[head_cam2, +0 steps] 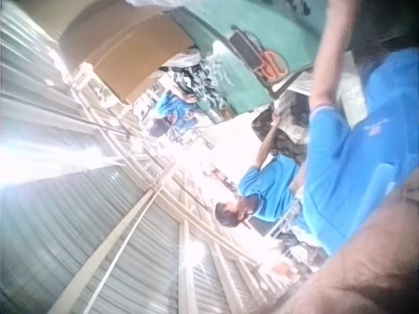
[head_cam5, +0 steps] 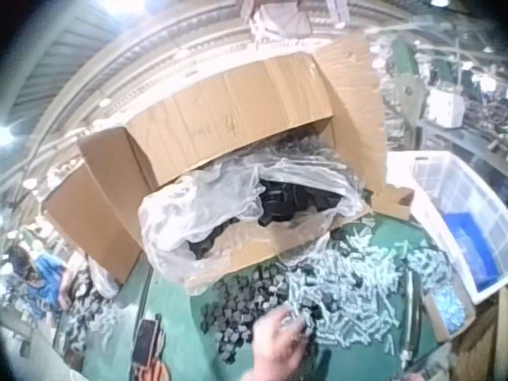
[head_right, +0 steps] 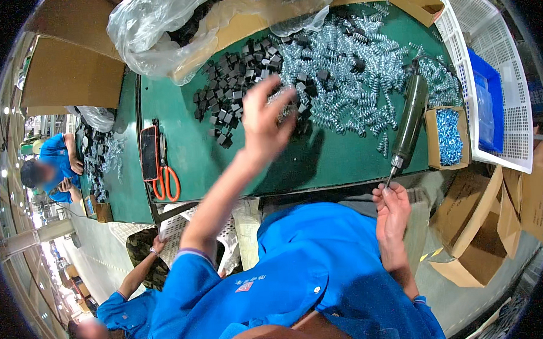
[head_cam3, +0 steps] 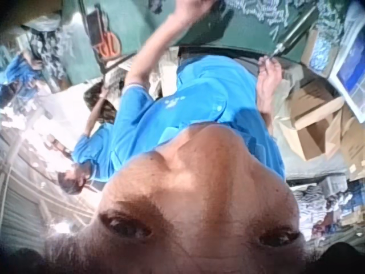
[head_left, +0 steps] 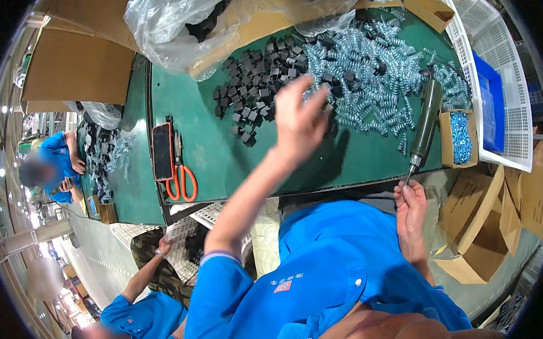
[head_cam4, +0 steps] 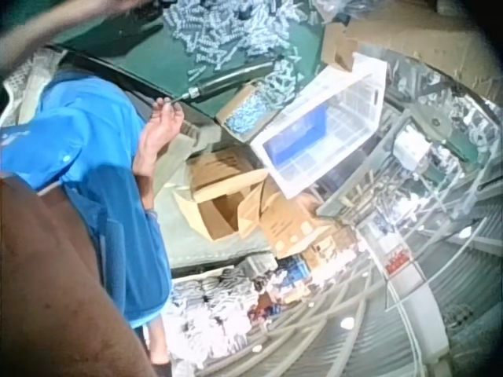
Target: The person assembles small electronic components by inserting a coiled wire into a black plastic housing and securing it with a power screwdriver. They repeat this process for multiple units on a green workbench.
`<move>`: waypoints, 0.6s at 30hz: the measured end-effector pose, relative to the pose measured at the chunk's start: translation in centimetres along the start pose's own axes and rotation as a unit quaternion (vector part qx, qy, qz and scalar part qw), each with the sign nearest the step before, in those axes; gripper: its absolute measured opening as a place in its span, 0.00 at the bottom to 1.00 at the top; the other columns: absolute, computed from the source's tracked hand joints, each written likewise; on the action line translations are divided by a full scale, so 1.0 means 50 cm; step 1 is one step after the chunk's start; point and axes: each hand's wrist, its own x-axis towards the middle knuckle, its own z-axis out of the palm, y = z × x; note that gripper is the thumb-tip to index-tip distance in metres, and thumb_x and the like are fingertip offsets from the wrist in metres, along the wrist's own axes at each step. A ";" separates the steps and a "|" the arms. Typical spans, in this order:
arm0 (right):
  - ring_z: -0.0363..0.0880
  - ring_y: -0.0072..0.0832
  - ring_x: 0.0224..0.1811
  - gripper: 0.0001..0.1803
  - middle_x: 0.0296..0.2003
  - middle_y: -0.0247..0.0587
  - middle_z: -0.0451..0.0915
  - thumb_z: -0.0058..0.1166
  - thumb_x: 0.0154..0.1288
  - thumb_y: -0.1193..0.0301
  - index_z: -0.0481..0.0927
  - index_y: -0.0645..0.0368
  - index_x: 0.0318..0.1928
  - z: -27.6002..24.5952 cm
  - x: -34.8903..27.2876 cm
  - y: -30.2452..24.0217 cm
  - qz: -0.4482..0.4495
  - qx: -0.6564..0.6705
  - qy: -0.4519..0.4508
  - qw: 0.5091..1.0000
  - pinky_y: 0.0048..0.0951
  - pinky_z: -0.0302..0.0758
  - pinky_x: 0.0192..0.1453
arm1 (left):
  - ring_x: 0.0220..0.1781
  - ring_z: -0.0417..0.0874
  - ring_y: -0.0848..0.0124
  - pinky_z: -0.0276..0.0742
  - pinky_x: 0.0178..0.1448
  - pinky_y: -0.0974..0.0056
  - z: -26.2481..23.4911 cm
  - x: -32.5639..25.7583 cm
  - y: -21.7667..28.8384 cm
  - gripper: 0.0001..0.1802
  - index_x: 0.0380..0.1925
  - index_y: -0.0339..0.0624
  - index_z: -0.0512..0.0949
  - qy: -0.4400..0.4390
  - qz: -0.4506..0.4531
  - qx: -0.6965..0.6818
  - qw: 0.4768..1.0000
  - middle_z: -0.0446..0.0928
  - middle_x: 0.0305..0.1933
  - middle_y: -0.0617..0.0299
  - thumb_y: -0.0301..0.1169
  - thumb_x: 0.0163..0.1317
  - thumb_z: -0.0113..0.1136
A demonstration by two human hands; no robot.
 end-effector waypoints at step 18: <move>0.82 0.29 0.39 0.11 0.39 0.44 0.82 0.52 0.69 0.74 0.75 0.63 0.49 -0.004 -0.007 -0.099 0.020 -0.224 0.025 0.974 0.27 0.78 0.40 | 0.53 0.81 0.48 0.76 0.54 0.51 0.151 0.426 -0.374 0.23 0.48 0.39 0.81 -0.057 -0.276 0.180 0.942 0.80 0.49 0.42 0.42 0.57 0.67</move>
